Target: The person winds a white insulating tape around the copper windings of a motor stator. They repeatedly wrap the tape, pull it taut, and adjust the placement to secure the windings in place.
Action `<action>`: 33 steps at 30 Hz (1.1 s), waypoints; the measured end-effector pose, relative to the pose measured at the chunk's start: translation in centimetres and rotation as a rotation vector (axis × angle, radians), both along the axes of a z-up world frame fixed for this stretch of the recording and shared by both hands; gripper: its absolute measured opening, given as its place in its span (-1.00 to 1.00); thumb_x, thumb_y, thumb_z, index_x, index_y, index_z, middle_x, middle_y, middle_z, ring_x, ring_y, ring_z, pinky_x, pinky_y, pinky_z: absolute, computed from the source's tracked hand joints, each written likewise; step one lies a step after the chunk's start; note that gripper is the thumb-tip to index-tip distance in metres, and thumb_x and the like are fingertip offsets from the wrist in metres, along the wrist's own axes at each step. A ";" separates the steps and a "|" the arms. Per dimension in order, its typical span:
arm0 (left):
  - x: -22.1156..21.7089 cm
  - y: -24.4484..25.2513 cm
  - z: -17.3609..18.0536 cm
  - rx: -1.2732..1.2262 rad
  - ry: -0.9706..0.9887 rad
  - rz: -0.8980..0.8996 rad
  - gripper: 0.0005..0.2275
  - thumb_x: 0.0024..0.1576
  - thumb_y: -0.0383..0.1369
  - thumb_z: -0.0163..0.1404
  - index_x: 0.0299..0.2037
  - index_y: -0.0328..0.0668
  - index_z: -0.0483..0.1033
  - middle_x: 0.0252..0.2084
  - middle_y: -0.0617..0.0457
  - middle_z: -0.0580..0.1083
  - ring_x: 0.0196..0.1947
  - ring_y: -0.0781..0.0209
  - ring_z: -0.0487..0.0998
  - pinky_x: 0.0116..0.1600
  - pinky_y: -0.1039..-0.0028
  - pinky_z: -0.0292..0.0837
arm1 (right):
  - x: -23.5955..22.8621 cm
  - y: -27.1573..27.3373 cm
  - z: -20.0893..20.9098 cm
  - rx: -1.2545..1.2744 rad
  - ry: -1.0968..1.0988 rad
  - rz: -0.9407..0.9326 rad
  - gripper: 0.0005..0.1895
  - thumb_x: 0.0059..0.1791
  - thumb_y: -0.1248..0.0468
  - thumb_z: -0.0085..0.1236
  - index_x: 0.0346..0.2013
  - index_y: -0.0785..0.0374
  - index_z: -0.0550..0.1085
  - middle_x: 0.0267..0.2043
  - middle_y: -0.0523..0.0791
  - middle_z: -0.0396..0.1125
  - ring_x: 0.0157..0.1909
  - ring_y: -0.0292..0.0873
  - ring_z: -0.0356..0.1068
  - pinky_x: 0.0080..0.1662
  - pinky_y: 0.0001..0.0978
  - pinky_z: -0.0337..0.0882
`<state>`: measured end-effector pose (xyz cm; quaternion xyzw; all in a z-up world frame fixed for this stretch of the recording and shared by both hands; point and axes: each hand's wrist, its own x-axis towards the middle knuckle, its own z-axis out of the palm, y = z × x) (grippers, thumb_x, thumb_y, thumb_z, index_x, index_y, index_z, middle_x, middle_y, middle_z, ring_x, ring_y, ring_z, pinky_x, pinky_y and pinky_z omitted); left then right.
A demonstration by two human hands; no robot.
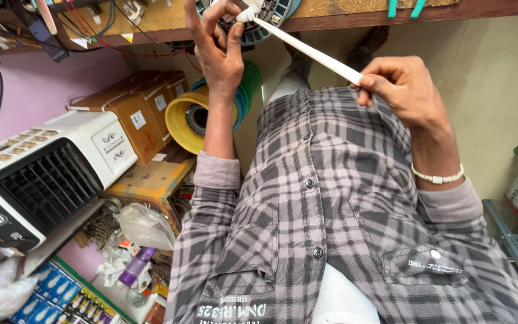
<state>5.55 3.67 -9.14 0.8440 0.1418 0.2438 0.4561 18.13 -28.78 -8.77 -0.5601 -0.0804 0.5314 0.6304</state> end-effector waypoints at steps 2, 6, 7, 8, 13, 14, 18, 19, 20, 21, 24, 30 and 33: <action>-0.4 0.9 -0.9 0.018 -0.009 -0.030 -0.32 0.41 -0.45 0.03 0.56 0.42 -0.16 0.07 0.18 0.57 -0.52 0.36 0.12 -0.37 0.47 0.13 | -0.7 -0.4 0.4 -0.023 0.080 -0.065 -0.81 0.19 0.34 0.07 -0.17 0.46 0.54 -0.40 -0.09 0.42 -0.39 -0.34 0.38 -0.33 -0.55 0.37; -1.5 2.5 -2.5 0.287 0.086 -0.052 -0.28 0.41 -0.42 0.08 0.58 0.51 -0.16 0.07 0.06 0.34 -0.49 0.29 0.12 -0.35 0.38 0.12 | -1.3 -1.6 0.8 -0.028 0.006 -0.161 -0.81 0.23 0.36 0.08 -0.15 0.48 0.54 -0.40 -0.09 0.39 -0.40 -0.35 0.34 -0.33 -0.56 0.34; -1.5 2.6 -2.7 0.296 0.130 -0.030 -0.28 0.40 -0.42 0.12 0.58 0.51 -0.11 -0.13 0.19 0.27 -0.53 0.31 0.10 -0.37 0.37 0.11 | -1.3 -1.8 0.9 -0.032 0.001 -0.132 -0.81 0.23 0.36 0.07 -0.15 0.48 0.54 -0.40 -0.09 0.40 -0.41 -0.35 0.34 -0.33 -0.56 0.35; -1.2 2.7 -2.8 0.305 0.166 -0.011 -0.27 0.39 -0.41 0.17 0.57 0.52 -0.07 -0.32 0.31 0.19 -0.57 0.32 0.07 -0.39 0.36 0.10 | -1.2 -1.9 1.1 -0.036 -0.009 -0.109 -0.80 0.23 0.36 0.07 -0.14 0.48 0.54 -0.39 -0.08 0.41 -0.41 -0.35 0.35 -0.32 -0.56 0.36; 0.2 2.2 0.4 0.174 -0.066 -0.102 -0.33 0.42 -0.40 0.11 0.54 0.41 -0.11 0.11 0.16 0.54 -0.49 0.27 0.25 -0.36 0.36 0.24 | -0.5 -1.5 2.4 -0.077 -0.050 -0.038 -0.80 0.19 0.34 0.06 -0.09 0.48 0.54 -0.36 -0.09 0.44 -0.40 -0.36 0.33 -0.32 -0.56 0.34; 0.3 1.4 1.4 0.134 -0.069 -0.100 -0.33 0.44 -0.39 0.12 0.54 0.39 -0.13 0.13 0.17 0.53 -0.47 0.27 0.29 -0.33 0.36 0.29 | -0.1 -1.8 2.8 -0.097 -0.077 -0.054 -0.79 0.19 0.33 0.06 -0.06 0.47 0.54 -0.35 -0.10 0.45 -0.38 -0.36 0.35 -0.30 -0.56 0.36; 1.9 -2.7 4.8 0.392 -0.084 0.170 -0.49 0.33 -0.43 0.10 0.42 0.26 0.18 -0.03 0.13 0.47 -0.39 0.20 0.37 -0.31 0.40 0.36 | 1.7 -3.5 5.1 -0.132 -0.141 0.064 -0.69 0.00 0.37 0.23 0.03 0.42 0.52 -0.29 -0.15 0.45 -0.29 -0.38 0.39 -0.26 -0.54 0.40; 2.4 -3.5 5.3 0.485 -0.062 0.147 -0.53 0.34 -0.45 0.07 0.40 0.25 0.26 -0.06 0.13 0.49 -0.30 0.19 0.50 -0.24 0.42 0.48 | 2.0 -3.9 5.6 -0.183 -0.186 0.106 -0.70 0.00 0.36 0.25 0.02 0.40 0.54 -0.31 -0.14 0.46 -0.30 -0.37 0.40 -0.26 -0.52 0.41; 2.9 -4.0 5.8 0.577 -0.038 0.126 -0.56 0.35 -0.47 0.03 0.39 0.24 0.33 -0.09 0.12 0.51 -0.22 0.18 0.63 -0.16 0.42 0.61 | 2.4 -4.4 6.1 -0.232 -0.231 0.150 -0.70 -0.01 0.36 0.26 0.00 0.39 0.55 -0.32 -0.14 0.47 -0.31 -0.35 0.41 -0.26 -0.51 0.42; 3.5 -3.9 6.1 0.651 0.109 0.105 -0.56 0.27 -0.51 0.05 0.34 0.17 0.38 -0.19 0.11 0.49 -0.32 0.20 0.59 -0.23 0.42 0.57 | 2.7 -4.8 6.5 -0.282 -0.276 0.195 -0.71 -0.01 0.35 0.27 -0.01 0.37 0.57 -0.33 -0.13 0.48 -0.31 -0.34 0.43 -0.25 -0.49 0.43; 5.1 -3.2 6.6 0.828 0.379 0.050 -0.59 0.13 -0.56 0.10 0.18 0.02 0.47 -0.39 0.08 0.46 -0.47 0.18 0.53 -0.35 0.35 0.49 | 3.6 -6.1 7.6 -0.296 -0.385 0.277 -0.71 -0.01 0.35 0.27 0.00 0.35 0.58 -0.36 -0.10 0.49 -0.32 -0.31 0.44 -0.25 -0.46 0.43; 6.2 -2.3 7.2 0.978 0.385 -0.015 -0.73 0.18 -0.56 0.09 0.07 -0.13 0.48 -0.43 0.05 0.46 -0.50 0.20 0.53 -0.43 0.37 0.43 | 4.5 -7.3 7.2 -0.223 -0.418 0.182 -0.73 0.04 0.45 0.12 0.04 0.34 0.55 -0.25 -0.12 0.51 -0.23 -0.35 0.46 -0.14 -0.51 0.46; 6.8 -2.0 6.1 1.067 0.365 -0.101 -0.80 0.11 -0.56 0.08 -0.09 -0.12 0.51 -0.44 0.04 0.46 -0.50 0.19 0.53 -0.45 0.37 0.41 | 4.7 -7.5 6.0 -0.201 -0.339 0.164 -0.77 0.06 0.45 0.10 0.00 0.33 0.57 -0.26 -0.12 0.50 -0.24 -0.36 0.46 -0.16 -0.52 0.46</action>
